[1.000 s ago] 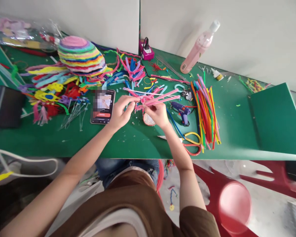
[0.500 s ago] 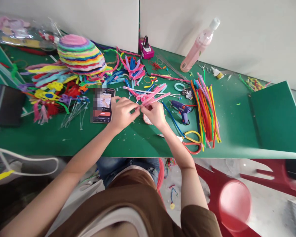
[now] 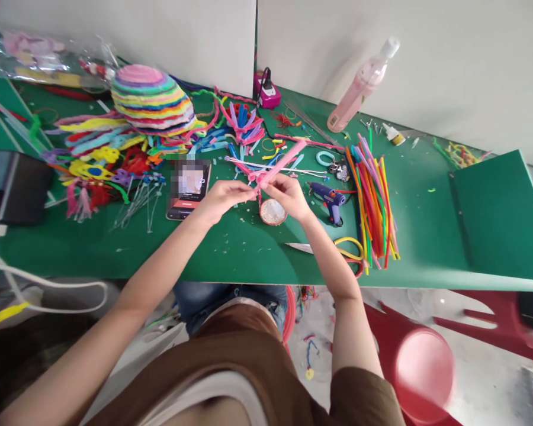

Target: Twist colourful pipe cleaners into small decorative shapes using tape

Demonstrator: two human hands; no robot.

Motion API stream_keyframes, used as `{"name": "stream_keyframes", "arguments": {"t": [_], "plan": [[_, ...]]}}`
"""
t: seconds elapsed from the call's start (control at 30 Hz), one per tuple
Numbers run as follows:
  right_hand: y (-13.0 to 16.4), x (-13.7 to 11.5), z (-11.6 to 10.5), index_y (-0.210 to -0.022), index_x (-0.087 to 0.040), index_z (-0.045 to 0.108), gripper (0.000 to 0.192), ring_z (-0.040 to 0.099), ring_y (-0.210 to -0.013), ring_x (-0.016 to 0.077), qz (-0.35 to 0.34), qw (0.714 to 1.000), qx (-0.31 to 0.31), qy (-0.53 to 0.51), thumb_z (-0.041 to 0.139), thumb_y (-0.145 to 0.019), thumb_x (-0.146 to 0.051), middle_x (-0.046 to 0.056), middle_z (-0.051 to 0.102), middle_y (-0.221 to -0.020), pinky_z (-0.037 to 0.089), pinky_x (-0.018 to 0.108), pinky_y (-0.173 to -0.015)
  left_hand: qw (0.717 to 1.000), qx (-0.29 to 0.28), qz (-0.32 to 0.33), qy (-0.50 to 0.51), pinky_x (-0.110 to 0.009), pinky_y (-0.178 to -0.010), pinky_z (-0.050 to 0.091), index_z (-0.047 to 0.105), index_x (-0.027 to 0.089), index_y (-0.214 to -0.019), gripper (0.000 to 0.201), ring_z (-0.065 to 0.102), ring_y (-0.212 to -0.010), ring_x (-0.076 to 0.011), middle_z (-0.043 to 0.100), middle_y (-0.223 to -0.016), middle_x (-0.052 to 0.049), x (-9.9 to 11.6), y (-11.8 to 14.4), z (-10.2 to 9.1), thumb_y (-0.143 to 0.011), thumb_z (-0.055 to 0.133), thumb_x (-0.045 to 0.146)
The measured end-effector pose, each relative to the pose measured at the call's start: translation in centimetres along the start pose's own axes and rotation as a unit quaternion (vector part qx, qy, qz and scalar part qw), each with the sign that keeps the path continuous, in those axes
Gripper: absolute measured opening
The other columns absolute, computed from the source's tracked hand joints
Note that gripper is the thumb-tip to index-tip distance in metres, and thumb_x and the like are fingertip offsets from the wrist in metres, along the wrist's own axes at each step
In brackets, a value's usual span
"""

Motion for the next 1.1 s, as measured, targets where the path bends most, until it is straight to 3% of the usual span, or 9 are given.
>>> {"name": "stream_keyframes", "arguments": {"t": [0.17,0.33,0.57,0.8,1.1], "plan": [[0.1,0.1,0.3,-0.069,-0.018,0.059,0.039,0.048,-0.059,0.0075,0.021,0.999,-0.008,0.025,0.072,-0.072,-0.055,-0.004,0.058,-0.063,0.041,0.024,-0.058,0.999,-0.029,-0.012,-0.007,-0.028,-0.069,0.051,0.072,0.017,-0.079,0.027,0.067,-0.071,-0.0145,0.073,-0.074,-0.003,-0.2,0.3,0.6,-0.063,0.083,0.036],[0.0,-0.5,0.8,-0.070,-0.019,0.059,0.023,0.048,-0.055,0.0075,0.014,0.998,-0.004,0.054,0.071,-0.072,-0.039,-0.004,0.059,-0.062,0.038,0.024,-0.054,0.999,-0.015,-0.004,-0.036,-0.025,-0.055,0.045,0.068,0.017,-0.077,0.027,0.067,-0.064,-0.0156,0.070,-0.067,-0.003,0.0,0.5,0.5,-0.067,0.081,0.039],[-0.2,-0.1,1.5,-0.076,-0.019,0.060,0.013,0.048,-0.056,0.0075,0.020,0.998,-0.017,0.064,0.066,-0.073,-0.031,-0.005,0.058,-0.062,0.038,0.024,-0.055,0.999,-0.005,-0.014,-0.032,-0.024,-0.049,0.044,0.059,0.020,-0.083,0.033,0.070,-0.064,-0.0178,0.071,-0.068,-0.003,-0.7,0.4,0.4,-0.069,0.081,0.040],[-0.4,0.6,1.2,-0.066,-0.018,0.058,0.010,0.048,-0.057,0.0075,0.054,0.998,-0.005,0.037,0.065,-0.069,-0.025,-0.005,0.057,-0.059,0.038,0.023,-0.056,1.000,-0.023,-0.015,-0.011,-0.022,-0.047,0.046,0.060,0.019,-0.083,0.035,0.070,-0.064,-0.0173,0.070,-0.069,-0.002,-0.5,0.2,0.7,-0.067,0.083,0.040],[1.5,1.0,0.4,-0.065,-0.019,0.061,0.027,0.051,-0.057,0.0083,0.051,0.993,0.102,-0.026,0.076,-0.065,-0.041,-0.005,0.059,-0.060,0.042,0.025,-0.059,1.000,0.009,0.008,0.011,-0.025,-0.056,0.052,0.055,0.020,-0.074,0.036,0.069,-0.067,-0.0166,0.069,-0.068,-0.001,-0.2,0.1,0.2,-0.066,0.083,0.040]]}}
Point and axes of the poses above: each hand's wrist, its own y-axis away from the middle knuckle, its own z-axis out of the palm, x = y × z, the point moved 5 cm from there along -y, towards the middle knuckle
